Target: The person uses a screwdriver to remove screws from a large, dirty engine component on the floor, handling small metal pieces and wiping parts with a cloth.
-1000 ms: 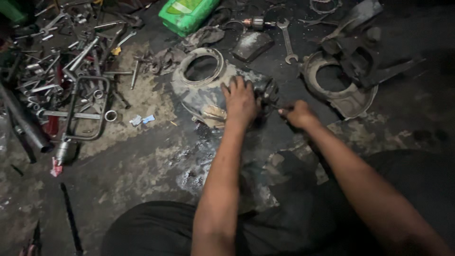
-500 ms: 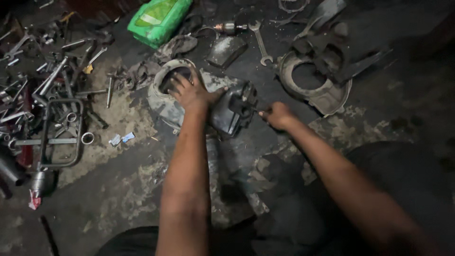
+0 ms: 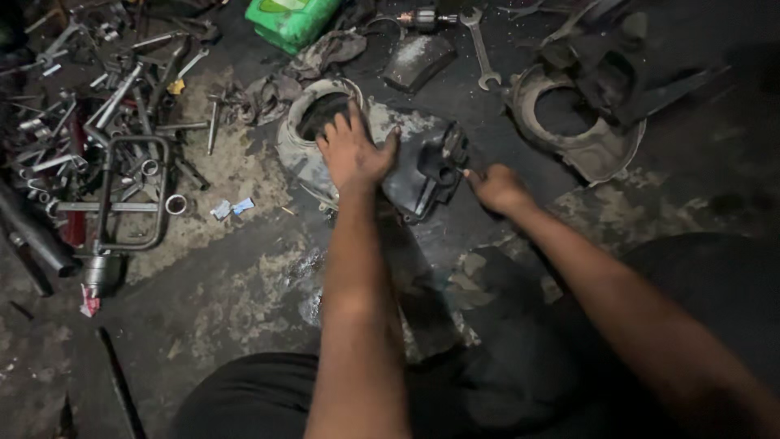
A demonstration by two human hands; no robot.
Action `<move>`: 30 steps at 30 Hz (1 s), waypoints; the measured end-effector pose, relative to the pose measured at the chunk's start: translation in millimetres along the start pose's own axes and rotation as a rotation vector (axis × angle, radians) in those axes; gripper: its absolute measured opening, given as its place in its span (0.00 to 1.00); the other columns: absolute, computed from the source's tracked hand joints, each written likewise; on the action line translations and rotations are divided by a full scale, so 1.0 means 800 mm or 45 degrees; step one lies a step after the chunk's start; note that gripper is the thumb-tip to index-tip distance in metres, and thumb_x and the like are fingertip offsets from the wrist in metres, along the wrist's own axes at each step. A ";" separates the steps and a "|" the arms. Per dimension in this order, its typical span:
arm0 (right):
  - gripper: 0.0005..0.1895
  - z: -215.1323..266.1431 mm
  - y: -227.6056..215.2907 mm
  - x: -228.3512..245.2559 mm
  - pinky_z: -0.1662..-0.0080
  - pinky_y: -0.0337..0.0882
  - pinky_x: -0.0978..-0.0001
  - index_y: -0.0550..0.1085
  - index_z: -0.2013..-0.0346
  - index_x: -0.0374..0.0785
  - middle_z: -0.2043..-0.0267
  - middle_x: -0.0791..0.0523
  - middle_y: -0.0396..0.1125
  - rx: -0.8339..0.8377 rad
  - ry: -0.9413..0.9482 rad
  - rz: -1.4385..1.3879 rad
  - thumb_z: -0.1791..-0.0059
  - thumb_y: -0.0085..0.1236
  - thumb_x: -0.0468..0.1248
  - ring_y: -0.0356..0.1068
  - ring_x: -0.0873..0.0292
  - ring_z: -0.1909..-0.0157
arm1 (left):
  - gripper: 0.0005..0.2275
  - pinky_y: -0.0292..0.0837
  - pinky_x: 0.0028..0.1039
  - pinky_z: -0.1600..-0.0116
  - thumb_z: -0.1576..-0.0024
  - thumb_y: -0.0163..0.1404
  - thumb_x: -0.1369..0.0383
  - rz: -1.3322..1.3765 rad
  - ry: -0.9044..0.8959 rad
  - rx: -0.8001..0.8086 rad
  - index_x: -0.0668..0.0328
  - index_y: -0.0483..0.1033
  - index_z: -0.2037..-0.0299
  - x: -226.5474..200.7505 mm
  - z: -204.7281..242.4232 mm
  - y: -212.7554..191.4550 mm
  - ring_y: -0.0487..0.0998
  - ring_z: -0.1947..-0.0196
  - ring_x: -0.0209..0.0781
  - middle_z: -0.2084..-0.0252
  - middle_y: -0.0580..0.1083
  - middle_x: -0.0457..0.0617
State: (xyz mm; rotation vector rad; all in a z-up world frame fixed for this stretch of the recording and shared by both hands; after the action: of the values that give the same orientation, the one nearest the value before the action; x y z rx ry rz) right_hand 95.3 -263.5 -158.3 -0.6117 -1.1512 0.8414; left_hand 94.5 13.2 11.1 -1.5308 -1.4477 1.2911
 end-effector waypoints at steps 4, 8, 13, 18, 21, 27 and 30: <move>0.27 0.019 -0.025 0.021 0.64 0.71 0.57 0.77 0.68 0.29 0.71 0.47 0.72 0.029 -0.063 -0.591 0.48 0.58 0.54 0.72 0.53 0.71 | 0.44 0.50 0.55 0.32 0.50 0.55 0.40 0.029 -0.012 0.031 0.60 0.56 0.28 -0.003 0.002 -0.009 0.63 0.38 0.62 0.40 0.66 0.62; 0.24 0.020 -0.102 0.052 0.67 0.65 0.61 0.74 0.66 0.32 0.73 0.53 0.68 -0.221 -0.309 -0.836 0.46 0.59 0.54 0.67 0.57 0.72 | 0.44 0.51 0.54 0.32 0.49 0.55 0.41 0.055 -0.014 0.022 0.61 0.56 0.28 -0.004 0.004 -0.007 0.64 0.39 0.61 0.41 0.67 0.61; 0.28 0.027 -0.092 0.039 0.60 0.70 0.54 0.79 0.65 0.30 0.67 0.42 0.73 -0.210 -0.310 -0.092 0.49 0.63 0.57 0.74 0.45 0.66 | 0.44 0.50 0.55 0.34 0.51 0.56 0.40 0.010 0.026 -0.088 0.62 0.58 0.31 -0.004 0.001 -0.007 0.64 0.40 0.62 0.41 0.66 0.62; 0.26 0.019 -0.045 0.016 0.61 0.71 0.52 0.81 0.65 0.33 0.66 0.43 0.74 -0.143 -0.221 -0.082 0.54 0.65 0.57 0.74 0.43 0.64 | 0.45 0.48 0.54 0.31 0.51 0.55 0.39 0.006 -0.012 0.007 0.62 0.56 0.30 -0.003 -0.001 -0.003 0.62 0.38 0.62 0.42 0.66 0.61; 0.24 0.009 -0.024 0.010 0.65 0.71 0.55 0.80 0.68 0.33 0.71 0.47 0.74 0.022 -0.157 -0.282 0.50 0.60 0.55 0.72 0.50 0.70 | 0.45 0.48 0.56 0.33 0.51 0.55 0.39 -0.018 0.047 -0.090 0.63 0.56 0.31 -0.004 0.001 -0.005 0.62 0.39 0.63 0.41 0.65 0.63; 0.22 0.020 -0.062 0.010 0.76 0.48 0.64 0.77 0.64 0.38 0.78 0.58 0.60 0.412 0.046 -1.122 0.44 0.57 0.55 0.50 0.61 0.81 | 0.44 0.49 0.54 0.30 0.48 0.53 0.39 0.027 0.000 0.036 0.62 0.54 0.28 0.000 0.000 0.003 0.62 0.37 0.61 0.42 0.66 0.61; 0.18 0.009 -0.045 0.003 0.76 0.59 0.74 0.78 0.67 0.40 0.78 0.62 0.67 0.243 -0.060 -0.694 0.47 0.56 0.51 0.61 0.69 0.80 | 0.44 0.49 0.55 0.33 0.50 0.54 0.39 -0.010 0.074 -0.143 0.63 0.56 0.30 0.001 0.005 0.000 0.63 0.40 0.61 0.42 0.65 0.63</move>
State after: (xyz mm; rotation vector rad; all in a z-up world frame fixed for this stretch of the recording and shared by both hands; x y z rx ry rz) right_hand 98.0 -281.8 -126.1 -0.1046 -1.1864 0.4876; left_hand 90.6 13.0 9.6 -1.6203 -1.5097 1.1677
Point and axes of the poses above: each hand's wrist, its own z-axis away from the middle knuckle, its own y-axis out of the palm, x = y × z, the point moved 6 cm from there along -z, towards the middle knuckle
